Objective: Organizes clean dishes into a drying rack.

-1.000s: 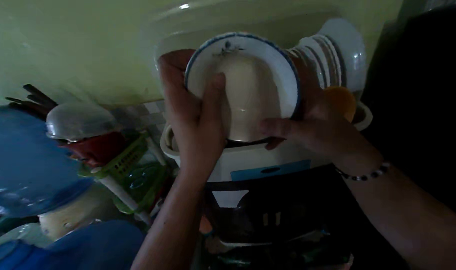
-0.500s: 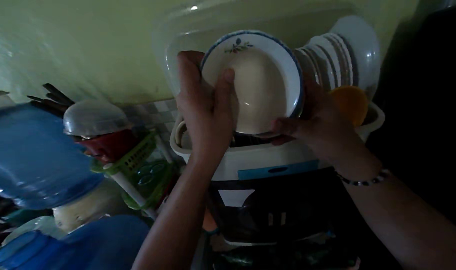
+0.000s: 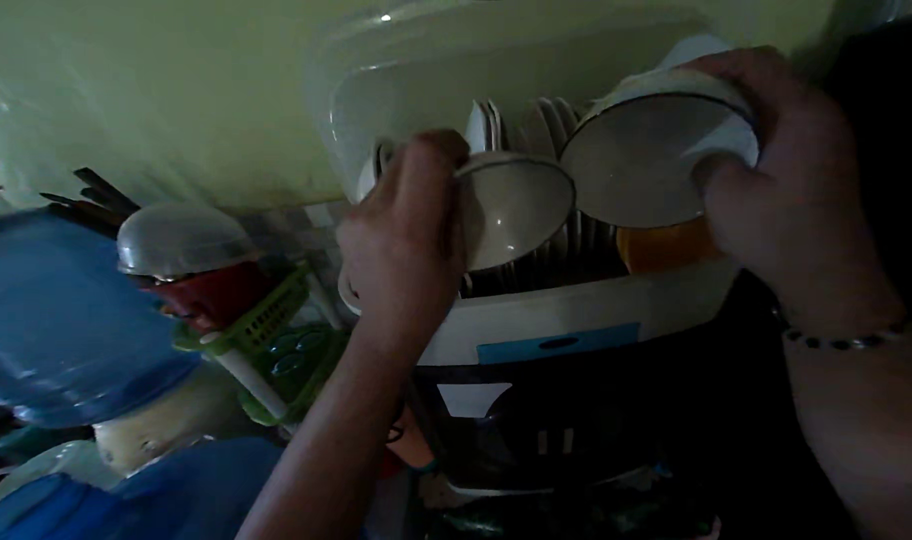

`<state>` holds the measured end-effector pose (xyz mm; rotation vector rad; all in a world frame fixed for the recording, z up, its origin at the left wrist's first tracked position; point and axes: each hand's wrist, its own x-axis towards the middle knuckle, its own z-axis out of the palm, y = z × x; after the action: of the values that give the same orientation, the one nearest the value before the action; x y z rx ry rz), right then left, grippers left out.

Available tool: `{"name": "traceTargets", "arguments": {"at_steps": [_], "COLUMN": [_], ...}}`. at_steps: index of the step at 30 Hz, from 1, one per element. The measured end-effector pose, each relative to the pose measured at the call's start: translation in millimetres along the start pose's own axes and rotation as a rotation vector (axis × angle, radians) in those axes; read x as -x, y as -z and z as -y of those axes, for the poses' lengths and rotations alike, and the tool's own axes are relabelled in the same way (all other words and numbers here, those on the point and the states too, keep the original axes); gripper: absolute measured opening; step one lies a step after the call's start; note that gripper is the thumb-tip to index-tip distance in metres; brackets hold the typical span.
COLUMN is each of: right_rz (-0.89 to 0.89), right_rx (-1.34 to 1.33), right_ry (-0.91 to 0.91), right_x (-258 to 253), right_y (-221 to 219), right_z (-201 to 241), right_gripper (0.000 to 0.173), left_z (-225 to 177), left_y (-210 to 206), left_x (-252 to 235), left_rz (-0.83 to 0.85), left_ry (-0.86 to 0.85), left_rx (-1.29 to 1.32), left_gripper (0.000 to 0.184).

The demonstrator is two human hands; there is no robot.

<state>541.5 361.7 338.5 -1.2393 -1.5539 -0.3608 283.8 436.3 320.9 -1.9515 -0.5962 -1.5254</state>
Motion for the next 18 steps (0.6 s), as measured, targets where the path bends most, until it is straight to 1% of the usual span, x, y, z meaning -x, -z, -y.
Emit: {"name": "traceTargets", "arguments": {"at_steps": [2,4,6,8,10,13,15,18], "right_rz": [-0.021,-0.033,-0.019,0.035,0.085,0.178,0.273,0.350], "right_rx": [0.038,0.057,0.076,0.142,0.249,0.420,0.488,0.497], "right_ry": [0.021,0.038,0.055,0.133,0.193,0.248,0.271,0.316], "right_x": [-0.2,0.4,1.4,1.4,1.2,0.6,-2.8,-10.0], "right_y": [3.1,3.0,0.0,-4.2,-11.3,-25.7,-33.5,-43.7], "right_z": [-2.5,-3.3,-1.8,-2.3,2.8,17.2,23.2,20.0], "right_gripper": [0.057,0.057,0.055,0.052,0.046,0.032,0.027,0.019], "left_z": [-0.5,3.9,12.6,23.0,31.1,38.6,42.5,49.2], "left_y": [-6.5,-4.9,10.4,31.8,50.0,63.4,67.2,69.8], "left_x": [1.8,0.5,-3.8,-8.4,-11.1,-11.4,-7.5,1.4], "left_rz": [0.045,0.047,-0.014,-0.122,-0.227,-0.332,-0.341,-0.311], "left_ry": [-0.040,-0.039,-0.001,0.055,0.141,0.151,0.173,0.190], "left_rx": [-0.035,-0.014,0.052,0.113,0.131,0.108,0.109,0.093], "left_gripper": [0.019,0.020,0.023,0.031,0.040,0.039,0.039,0.037]}}
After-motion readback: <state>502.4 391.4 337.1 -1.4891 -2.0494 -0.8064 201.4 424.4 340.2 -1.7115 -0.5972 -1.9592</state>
